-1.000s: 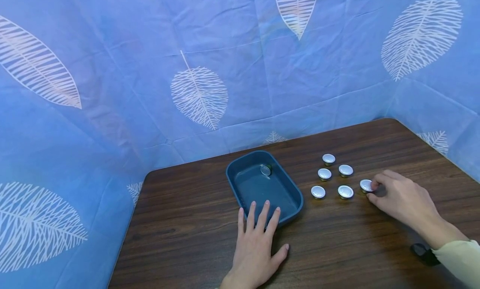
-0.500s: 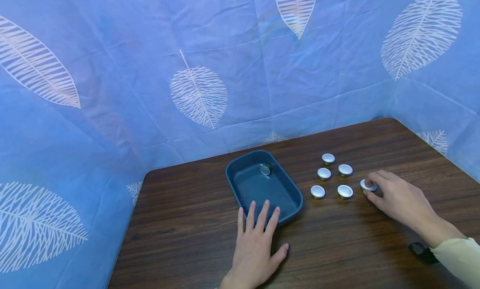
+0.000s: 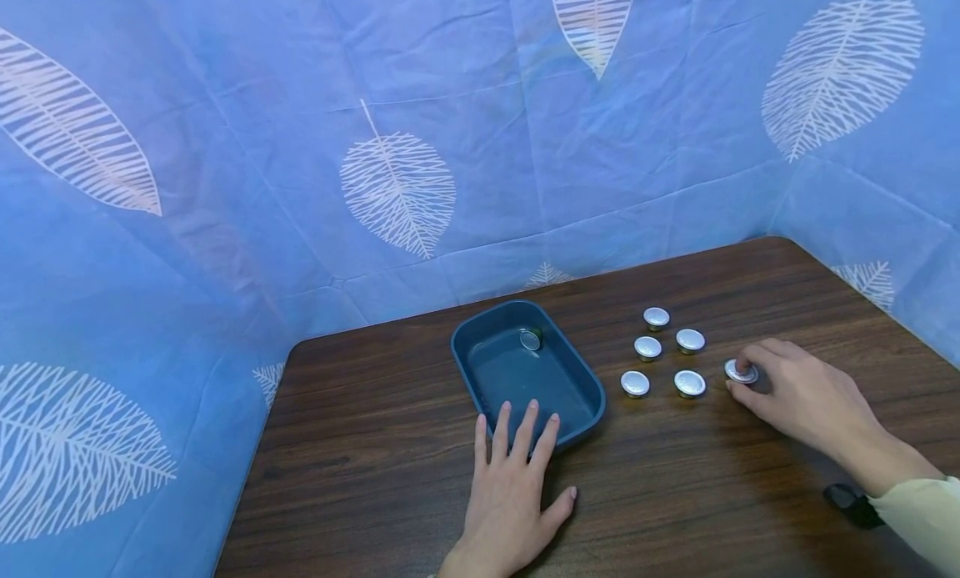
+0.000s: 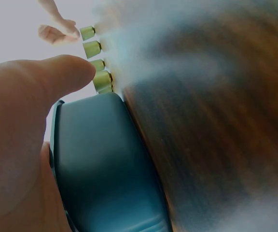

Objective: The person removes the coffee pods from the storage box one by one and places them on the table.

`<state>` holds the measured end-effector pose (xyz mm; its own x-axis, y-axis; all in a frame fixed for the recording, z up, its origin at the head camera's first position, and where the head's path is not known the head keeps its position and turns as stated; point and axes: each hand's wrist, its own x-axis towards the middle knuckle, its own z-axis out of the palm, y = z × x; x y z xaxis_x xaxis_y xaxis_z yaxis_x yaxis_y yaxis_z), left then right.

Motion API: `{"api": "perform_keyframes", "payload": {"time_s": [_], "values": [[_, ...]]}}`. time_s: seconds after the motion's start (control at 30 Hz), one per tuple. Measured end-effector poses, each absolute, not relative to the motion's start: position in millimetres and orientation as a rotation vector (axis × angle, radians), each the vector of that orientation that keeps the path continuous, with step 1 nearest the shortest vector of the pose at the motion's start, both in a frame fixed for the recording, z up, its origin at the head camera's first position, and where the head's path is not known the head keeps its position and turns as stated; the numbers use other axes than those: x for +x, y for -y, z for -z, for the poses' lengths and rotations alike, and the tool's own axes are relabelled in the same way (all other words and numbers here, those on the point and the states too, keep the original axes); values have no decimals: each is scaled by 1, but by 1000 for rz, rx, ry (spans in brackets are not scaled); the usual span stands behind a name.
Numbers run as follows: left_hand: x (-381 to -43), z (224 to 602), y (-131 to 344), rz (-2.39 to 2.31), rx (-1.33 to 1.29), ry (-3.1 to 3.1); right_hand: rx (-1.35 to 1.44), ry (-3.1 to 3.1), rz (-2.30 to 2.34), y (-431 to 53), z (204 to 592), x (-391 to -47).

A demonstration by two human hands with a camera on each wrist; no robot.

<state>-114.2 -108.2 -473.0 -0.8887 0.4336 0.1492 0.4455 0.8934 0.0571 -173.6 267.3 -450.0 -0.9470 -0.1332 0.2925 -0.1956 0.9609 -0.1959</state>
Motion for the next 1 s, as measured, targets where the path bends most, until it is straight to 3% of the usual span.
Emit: {"api": "perform_keyframes", "payload": {"time_s": [1.0], "values": [[-115, 467, 110, 163, -691, 2972, 653, 2658, -212, -191, 355, -217]]}}
